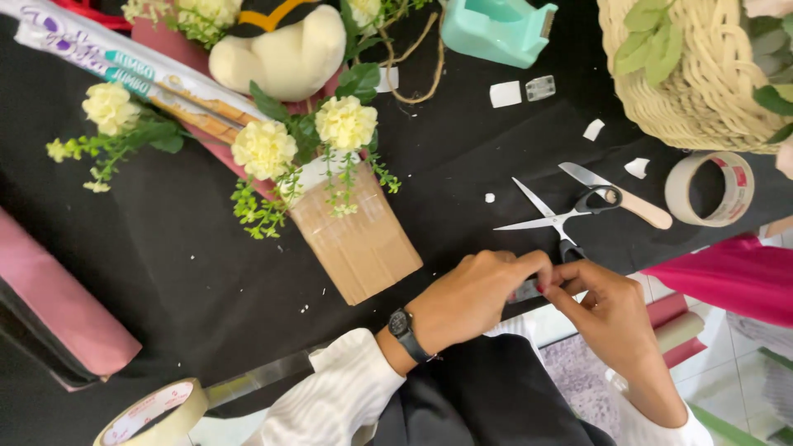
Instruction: Wrapping a small floral arrangement with a teddy bear using pink paper and tape
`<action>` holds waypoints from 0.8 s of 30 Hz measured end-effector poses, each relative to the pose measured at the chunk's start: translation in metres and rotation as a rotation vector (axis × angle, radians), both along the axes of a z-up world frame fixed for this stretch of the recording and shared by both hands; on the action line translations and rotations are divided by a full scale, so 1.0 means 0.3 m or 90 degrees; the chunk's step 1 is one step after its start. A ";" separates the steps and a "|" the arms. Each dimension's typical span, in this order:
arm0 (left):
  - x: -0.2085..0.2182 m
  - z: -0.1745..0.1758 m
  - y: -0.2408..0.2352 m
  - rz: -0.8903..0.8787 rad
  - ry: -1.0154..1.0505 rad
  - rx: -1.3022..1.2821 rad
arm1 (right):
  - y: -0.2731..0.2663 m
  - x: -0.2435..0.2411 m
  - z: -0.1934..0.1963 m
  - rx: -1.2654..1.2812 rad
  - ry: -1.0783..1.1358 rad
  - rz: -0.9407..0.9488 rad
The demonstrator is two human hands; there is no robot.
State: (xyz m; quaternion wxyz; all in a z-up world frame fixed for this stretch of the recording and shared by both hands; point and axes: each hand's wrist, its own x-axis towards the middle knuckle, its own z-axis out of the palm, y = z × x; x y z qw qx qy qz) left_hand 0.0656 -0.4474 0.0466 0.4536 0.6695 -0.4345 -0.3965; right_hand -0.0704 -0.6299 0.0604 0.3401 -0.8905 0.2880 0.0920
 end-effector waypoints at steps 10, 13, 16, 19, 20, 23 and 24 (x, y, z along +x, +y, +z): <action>0.006 -0.086 -0.017 0.027 0.050 -0.123 | -0.066 0.051 0.107 -0.172 -0.166 0.071; -0.004 -0.068 -0.018 0.033 -0.025 -0.095 | -0.055 0.065 0.130 -0.175 -0.190 0.104; -0.015 -0.057 -0.024 0.017 -0.118 -0.054 | -0.038 0.071 0.131 -0.147 -0.205 0.093; -0.038 -0.070 -0.034 0.015 -0.200 -0.043 | -0.036 0.068 0.116 -0.137 -0.208 0.098; -0.048 -0.078 -0.039 0.029 -0.240 -0.041 | -0.038 0.066 0.110 -0.135 -0.213 0.105; -0.055 -0.087 -0.049 0.039 -0.285 -0.043 | -0.031 0.065 0.117 -0.131 -0.189 0.090; -0.058 -0.095 -0.053 0.038 -0.285 -0.044 | -0.033 0.061 0.108 -0.131 -0.189 0.089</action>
